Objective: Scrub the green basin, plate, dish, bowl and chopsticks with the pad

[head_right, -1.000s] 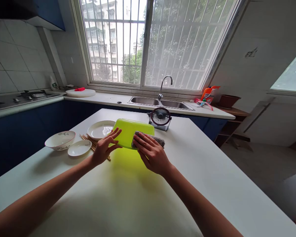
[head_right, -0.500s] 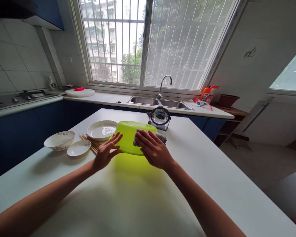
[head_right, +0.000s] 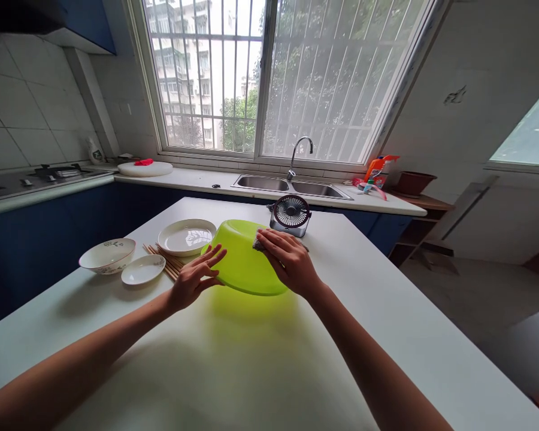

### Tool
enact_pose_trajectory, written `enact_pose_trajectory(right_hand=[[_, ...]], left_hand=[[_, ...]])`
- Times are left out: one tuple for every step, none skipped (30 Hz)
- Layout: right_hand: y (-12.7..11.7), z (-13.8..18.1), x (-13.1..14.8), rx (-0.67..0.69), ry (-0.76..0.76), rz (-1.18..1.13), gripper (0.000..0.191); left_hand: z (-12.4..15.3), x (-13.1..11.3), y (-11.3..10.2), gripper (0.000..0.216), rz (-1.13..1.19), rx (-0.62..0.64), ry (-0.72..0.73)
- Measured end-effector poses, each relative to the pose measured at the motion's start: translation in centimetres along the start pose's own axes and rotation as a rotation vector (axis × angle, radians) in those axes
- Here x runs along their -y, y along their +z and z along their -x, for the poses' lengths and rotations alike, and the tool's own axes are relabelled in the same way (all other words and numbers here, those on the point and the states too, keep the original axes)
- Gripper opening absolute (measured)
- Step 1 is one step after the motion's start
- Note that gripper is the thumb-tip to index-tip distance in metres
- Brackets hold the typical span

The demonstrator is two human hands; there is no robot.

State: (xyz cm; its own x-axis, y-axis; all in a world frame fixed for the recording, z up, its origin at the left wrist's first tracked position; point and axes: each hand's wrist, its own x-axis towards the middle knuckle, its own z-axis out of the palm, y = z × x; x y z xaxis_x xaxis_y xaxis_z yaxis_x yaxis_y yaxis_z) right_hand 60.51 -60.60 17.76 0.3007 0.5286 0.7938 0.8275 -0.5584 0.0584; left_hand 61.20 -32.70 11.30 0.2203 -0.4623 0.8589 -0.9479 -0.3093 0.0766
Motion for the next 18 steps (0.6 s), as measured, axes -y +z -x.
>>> enact_pose_trajectory(right_hand=[[-0.1, 0.1, 0.2, -0.006, -0.018, 0.006, 0.053], [-0.3, 0.1, 0.5, -0.01, -0.037, 0.017, 0.053], [-0.4, 0.1, 0.7, -0.009, -0.056, 0.032, 0.053], [-0.4, 0.2, 0.9, -0.005, -0.073, 0.049, 0.053], [-0.4, 0.2, 1.1, 0.003, -0.089, 0.066, 0.053], [-0.4, 0.3, 1.4, 0.014, -0.104, 0.08, 0.053], [-0.4, 0.4, 1.6, 0.027, -0.116, 0.09, 0.053], [-0.4, 0.6, 1.9, 0.039, -0.126, 0.096, 0.053], [-0.4, 0.8, 2.1, 0.05, -0.133, 0.099, 0.052], [-0.4, 1.0, 2.4, 0.059, -0.136, 0.099, 0.052], [-0.4, 1.2, 2.6, 0.07, -0.136, 0.096, 0.051], [-0.4, 1.4, 2.8, 0.08, -0.136, 0.092, 0.05], [-0.5, 1.6, 2.9, 0.091, -0.14, 0.087, 0.049], [-0.4, 1.8, 3.0, 0.102, -0.146, 0.084, 0.049], [-0.4, 2.0, 3.1, 0.109, -0.156, 0.087, 0.049], [-0.3, 2.2, 3.1, 0.109, -0.168, 0.099, 0.05], [-0.2, 2.4, 3.1, 0.1, -0.181, 0.118, 0.05], [-0.1, 2.5, 3.1, 0.084, -0.194, 0.142, 0.05]], left_hand=[[0.0, 0.1, 0.0, 0.012, 0.012, -0.006, -0.009], [-0.1, 0.1, 0.0, 0.012, 0.025, -0.013, -0.017], [-0.1, 0.1, 0.0, 0.012, 0.036, -0.019, -0.025], [-0.2, 0.2, -0.1, 0.012, 0.044, -0.025, -0.034], [-0.3, 0.2, -0.1, 0.012, 0.05, -0.033, -0.047], [-0.3, 0.2, -0.2, 0.011, 0.055, -0.043, -0.067], [-0.4, 0.3, -0.3, 0.011, 0.06, -0.056, -0.091], [-0.5, 0.3, -0.4, 0.011, 0.065, -0.07, -0.115], [-0.6, 0.4, -0.4, 0.011, 0.073, -0.083, -0.135], [-0.7, 0.5, -0.5, 0.012, 0.083, -0.094, -0.15], [-0.7, 0.5, -0.6, 0.012, 0.094, -0.102, -0.161], [-0.8, 0.6, -0.6, 0.013, 0.104, -0.106, -0.17], [-0.8, 0.7, -0.6, 0.014, 0.113, -0.109, -0.177], [-0.8, 0.7, -0.6, 0.015, 0.121, -0.11, -0.185], [-0.9, 0.7, -0.6, 0.015, 0.127, -0.112, -0.194], [-0.8, 0.7, -0.6, 0.016, 0.132, -0.113, -0.2], [-0.8, 0.7, -0.6, 0.016, 0.137, -0.111, -0.203], [-0.8, 0.8, -0.6, 0.016, 0.142, -0.108, -0.202]])
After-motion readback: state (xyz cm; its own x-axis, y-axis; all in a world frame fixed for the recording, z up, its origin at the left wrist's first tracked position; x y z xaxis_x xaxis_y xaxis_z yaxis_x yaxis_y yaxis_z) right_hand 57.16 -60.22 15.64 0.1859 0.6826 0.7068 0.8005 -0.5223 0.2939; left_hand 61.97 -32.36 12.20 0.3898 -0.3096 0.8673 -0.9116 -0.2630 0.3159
